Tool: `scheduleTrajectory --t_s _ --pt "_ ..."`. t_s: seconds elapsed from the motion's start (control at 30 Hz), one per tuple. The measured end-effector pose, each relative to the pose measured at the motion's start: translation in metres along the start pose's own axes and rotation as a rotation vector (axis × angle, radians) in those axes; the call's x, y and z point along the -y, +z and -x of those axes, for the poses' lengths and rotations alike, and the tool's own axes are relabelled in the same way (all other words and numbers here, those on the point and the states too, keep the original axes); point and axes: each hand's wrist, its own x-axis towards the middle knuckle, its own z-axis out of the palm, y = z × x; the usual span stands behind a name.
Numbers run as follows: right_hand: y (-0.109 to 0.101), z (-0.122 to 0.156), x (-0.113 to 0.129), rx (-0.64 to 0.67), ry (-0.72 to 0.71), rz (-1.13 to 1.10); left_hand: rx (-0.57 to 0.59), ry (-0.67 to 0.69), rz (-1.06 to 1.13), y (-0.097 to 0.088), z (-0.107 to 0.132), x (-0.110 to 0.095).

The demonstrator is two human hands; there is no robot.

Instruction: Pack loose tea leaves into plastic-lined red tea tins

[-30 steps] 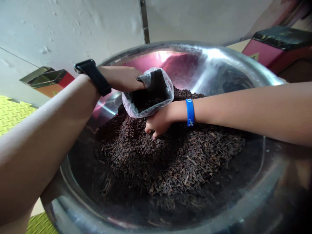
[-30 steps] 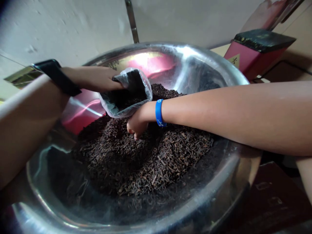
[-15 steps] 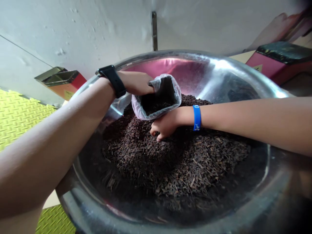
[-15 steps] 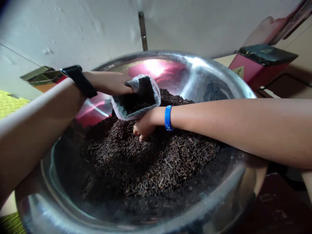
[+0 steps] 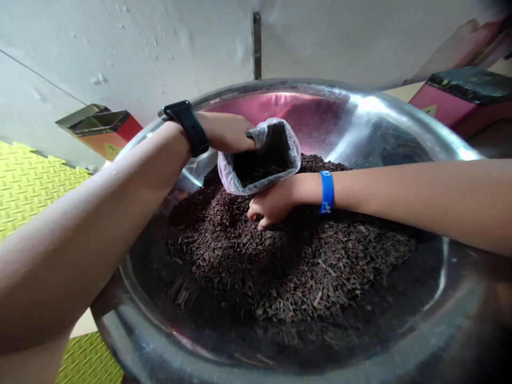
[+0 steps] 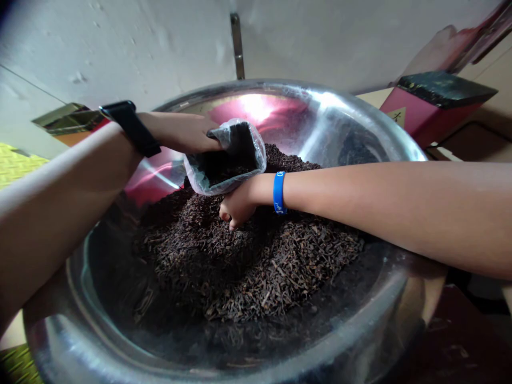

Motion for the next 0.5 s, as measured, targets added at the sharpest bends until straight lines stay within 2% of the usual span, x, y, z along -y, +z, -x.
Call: scheduleTrajectory --t_s 0.2,0.4,0.5 --pt "0.0001 0.0001 0.0004 0.019 -0.009 0.029 -0.03 -0.006 -0.054 -0.0012 0.0016 -0.0039" --pt "-0.0003 0.0004 -0.0003 0.036 -0.017 0.061 -0.037 0.041 -0.063 0.0005 0.0 0.0029" --pt "-0.0006 0.0007 0.0011 0.032 -0.016 0.066 -0.036 -0.001 -0.071 0.0021 -0.0007 0.0039"
